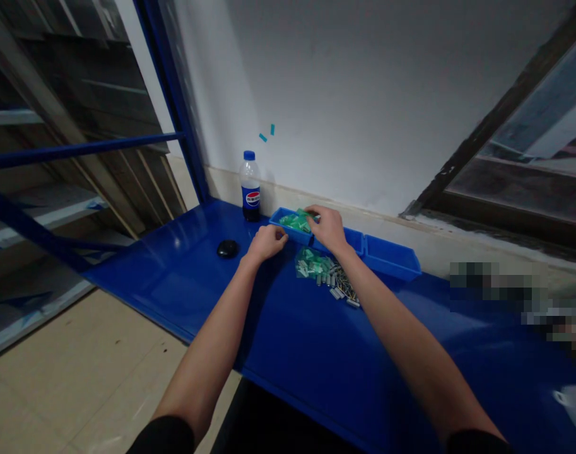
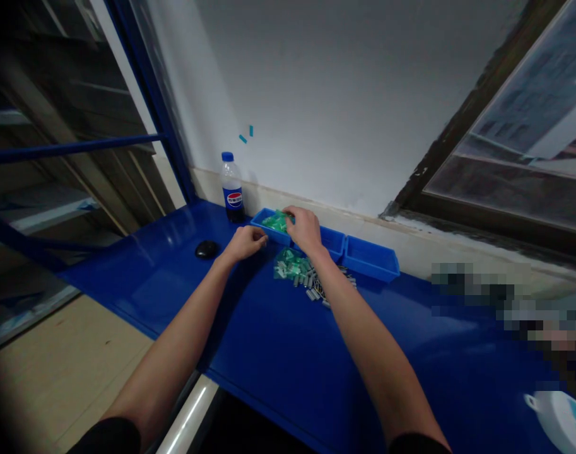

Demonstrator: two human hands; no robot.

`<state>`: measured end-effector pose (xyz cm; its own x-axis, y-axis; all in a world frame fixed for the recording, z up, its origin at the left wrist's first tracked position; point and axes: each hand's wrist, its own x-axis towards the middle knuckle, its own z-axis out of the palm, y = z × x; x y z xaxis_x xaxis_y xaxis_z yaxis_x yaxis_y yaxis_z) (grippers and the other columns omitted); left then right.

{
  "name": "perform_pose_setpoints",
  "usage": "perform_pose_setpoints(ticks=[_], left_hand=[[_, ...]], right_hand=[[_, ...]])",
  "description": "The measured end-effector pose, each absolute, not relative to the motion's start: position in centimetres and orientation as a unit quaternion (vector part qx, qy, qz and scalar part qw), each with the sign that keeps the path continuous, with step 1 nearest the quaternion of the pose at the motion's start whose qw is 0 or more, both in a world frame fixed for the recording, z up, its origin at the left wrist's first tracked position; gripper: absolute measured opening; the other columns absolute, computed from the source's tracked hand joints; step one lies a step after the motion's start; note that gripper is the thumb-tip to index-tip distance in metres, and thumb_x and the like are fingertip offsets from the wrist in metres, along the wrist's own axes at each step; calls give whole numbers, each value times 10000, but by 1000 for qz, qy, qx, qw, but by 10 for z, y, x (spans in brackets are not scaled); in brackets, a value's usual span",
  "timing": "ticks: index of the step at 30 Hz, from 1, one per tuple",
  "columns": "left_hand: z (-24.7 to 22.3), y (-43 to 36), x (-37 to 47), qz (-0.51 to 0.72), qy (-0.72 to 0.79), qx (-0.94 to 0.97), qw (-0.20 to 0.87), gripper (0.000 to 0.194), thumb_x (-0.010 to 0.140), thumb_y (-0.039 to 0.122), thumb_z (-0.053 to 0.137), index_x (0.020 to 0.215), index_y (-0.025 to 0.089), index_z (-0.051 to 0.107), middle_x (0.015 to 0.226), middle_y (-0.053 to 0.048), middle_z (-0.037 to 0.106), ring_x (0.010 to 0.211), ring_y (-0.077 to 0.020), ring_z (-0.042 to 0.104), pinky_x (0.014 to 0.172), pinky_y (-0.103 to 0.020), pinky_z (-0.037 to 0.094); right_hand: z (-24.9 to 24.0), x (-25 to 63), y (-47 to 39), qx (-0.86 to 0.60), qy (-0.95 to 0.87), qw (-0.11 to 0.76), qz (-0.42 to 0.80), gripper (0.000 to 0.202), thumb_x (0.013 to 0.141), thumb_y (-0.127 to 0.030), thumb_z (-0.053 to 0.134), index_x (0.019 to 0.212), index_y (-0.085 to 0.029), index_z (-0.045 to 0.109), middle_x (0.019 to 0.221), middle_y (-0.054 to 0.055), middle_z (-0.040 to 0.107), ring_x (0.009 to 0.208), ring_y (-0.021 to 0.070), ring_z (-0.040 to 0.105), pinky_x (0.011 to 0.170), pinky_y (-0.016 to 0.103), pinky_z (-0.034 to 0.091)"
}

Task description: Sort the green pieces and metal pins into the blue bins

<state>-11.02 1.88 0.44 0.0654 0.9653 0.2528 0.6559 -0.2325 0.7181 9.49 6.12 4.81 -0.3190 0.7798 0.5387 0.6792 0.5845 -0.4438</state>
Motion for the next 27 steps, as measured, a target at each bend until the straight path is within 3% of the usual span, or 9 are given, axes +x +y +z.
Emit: perform_pose_setpoints(ticks=[4,8,12,15,20,27], left_hand=[[6,17,-108,270,573,746,204,160,829,263,691,910,176,797,811,-68,774,744,-218,702,714,-285,514],[6,17,-108,256,519,780,239,216,814,286,732,973,159,805,894,-79,799,821,-230,737,762,-295,545],[7,16,-105,255,454,819,242,448,738,397,828,1115,158,792,1108,-105,792,1029,-275,737,922,-338,551],[8,13,-97,246,430,841,217,503,734,384,832,1188,175,777,1217,-103,764,1139,-299,706,1019,-365,516],[7,9,-81,228,429,852,194,512,766,314,790,1257,171,754,1153,-83,786,1043,-277,733,977,-335,538],[4,9,-73,242,437,850,167,341,868,202,617,1159,179,793,1132,-79,793,1016,-246,743,914,-308,549]], right_hand=[[43,70,76,-450,-851,270,1,342,918,-135,563,1189,-194,764,1229,117,760,1177,298,688,1063,425,495],[34,65,89,-416,-882,210,74,370,914,-149,575,1216,-227,774,1232,68,769,1195,285,695,1093,402,481],[36,81,88,-403,-865,275,114,435,907,-133,531,1273,-219,750,1214,56,777,1125,272,727,1036,394,517],[39,99,74,-391,-846,345,111,375,903,-149,528,1165,-200,791,1180,70,787,1105,273,727,998,391,531],[33,128,40,-392,-806,423,135,291,916,-218,552,1056,-229,806,1081,45,808,1035,259,740,959,391,542],[15,163,4,-399,-757,490,166,245,936,-260,552,1000,-222,785,1000,49,809,945,241,755,912,386,566]])
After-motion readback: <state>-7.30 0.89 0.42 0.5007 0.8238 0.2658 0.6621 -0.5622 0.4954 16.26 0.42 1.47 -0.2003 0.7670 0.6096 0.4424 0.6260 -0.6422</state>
